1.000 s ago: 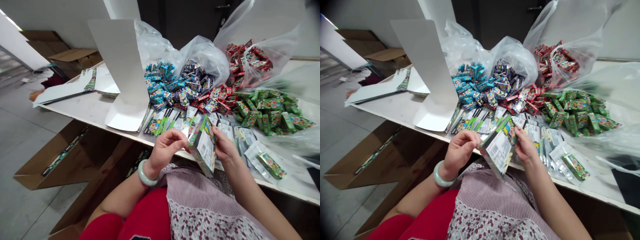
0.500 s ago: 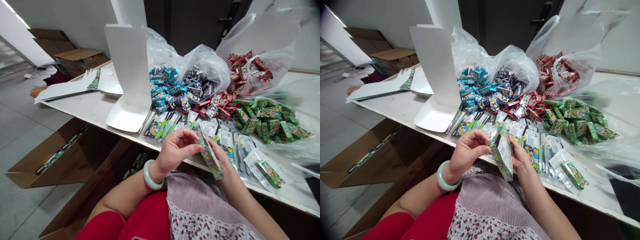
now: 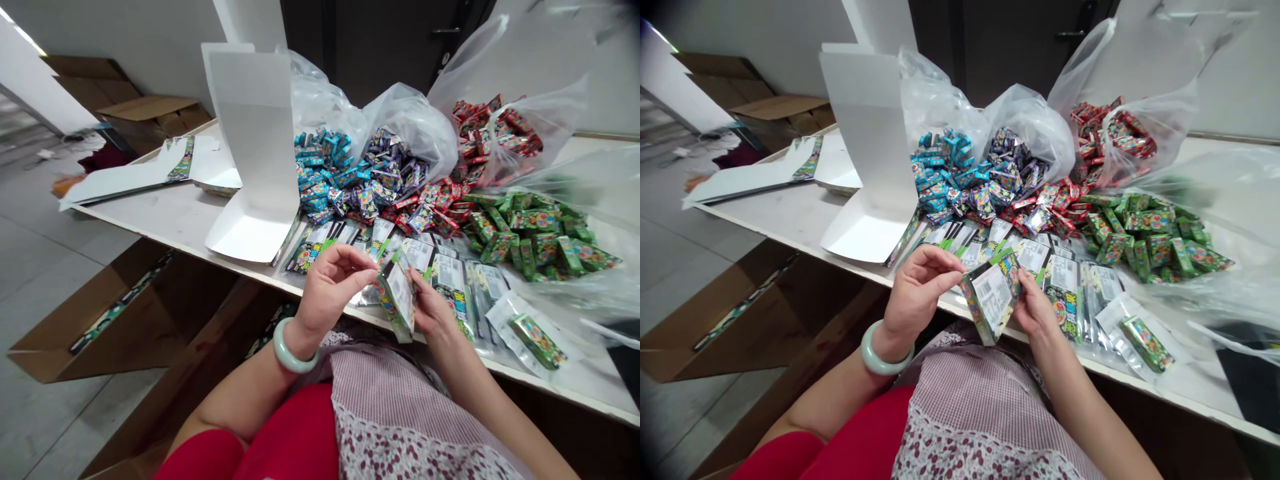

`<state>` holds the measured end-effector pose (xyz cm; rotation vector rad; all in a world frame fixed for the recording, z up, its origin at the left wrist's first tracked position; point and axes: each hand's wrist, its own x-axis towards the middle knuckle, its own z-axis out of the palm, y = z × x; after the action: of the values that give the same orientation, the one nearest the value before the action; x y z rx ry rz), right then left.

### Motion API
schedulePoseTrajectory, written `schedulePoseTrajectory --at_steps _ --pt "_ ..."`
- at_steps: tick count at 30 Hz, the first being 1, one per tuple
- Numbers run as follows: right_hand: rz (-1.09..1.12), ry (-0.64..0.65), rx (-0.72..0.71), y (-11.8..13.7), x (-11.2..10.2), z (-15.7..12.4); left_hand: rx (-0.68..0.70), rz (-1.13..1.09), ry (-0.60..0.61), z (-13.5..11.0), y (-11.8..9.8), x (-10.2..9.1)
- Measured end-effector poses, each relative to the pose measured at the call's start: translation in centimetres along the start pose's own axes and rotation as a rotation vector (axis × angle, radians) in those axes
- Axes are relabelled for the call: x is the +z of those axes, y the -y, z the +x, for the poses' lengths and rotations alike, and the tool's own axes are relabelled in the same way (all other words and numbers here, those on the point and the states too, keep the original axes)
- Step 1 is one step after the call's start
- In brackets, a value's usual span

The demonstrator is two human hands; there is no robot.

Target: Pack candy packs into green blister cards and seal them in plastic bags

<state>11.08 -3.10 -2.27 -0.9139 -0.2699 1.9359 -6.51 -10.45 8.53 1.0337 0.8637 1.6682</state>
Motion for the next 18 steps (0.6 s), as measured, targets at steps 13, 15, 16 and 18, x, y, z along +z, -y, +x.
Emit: schedulePoseTrajectory --at_steps 13,15,16,18 --pt "0.026 -0.015 -0.080 0.35 0.73 -0.57 0.167 0.130 -0.087 0.16 -0.43 -0.17" --pt "0.032 -0.018 -0.063 0.32 0.59 -0.56 0.158 0.119 -0.080 0.10 -0.51 -0.18" --pt "0.031 -0.011 -0.053 0.29 0.50 -0.56 0.152 0.117 -0.076 0.07 -0.56 -0.17" --pt "0.005 0.025 -0.075 0.23 0.33 -0.56 0.141 0.129 -0.070 0.01 -0.64 -0.15"
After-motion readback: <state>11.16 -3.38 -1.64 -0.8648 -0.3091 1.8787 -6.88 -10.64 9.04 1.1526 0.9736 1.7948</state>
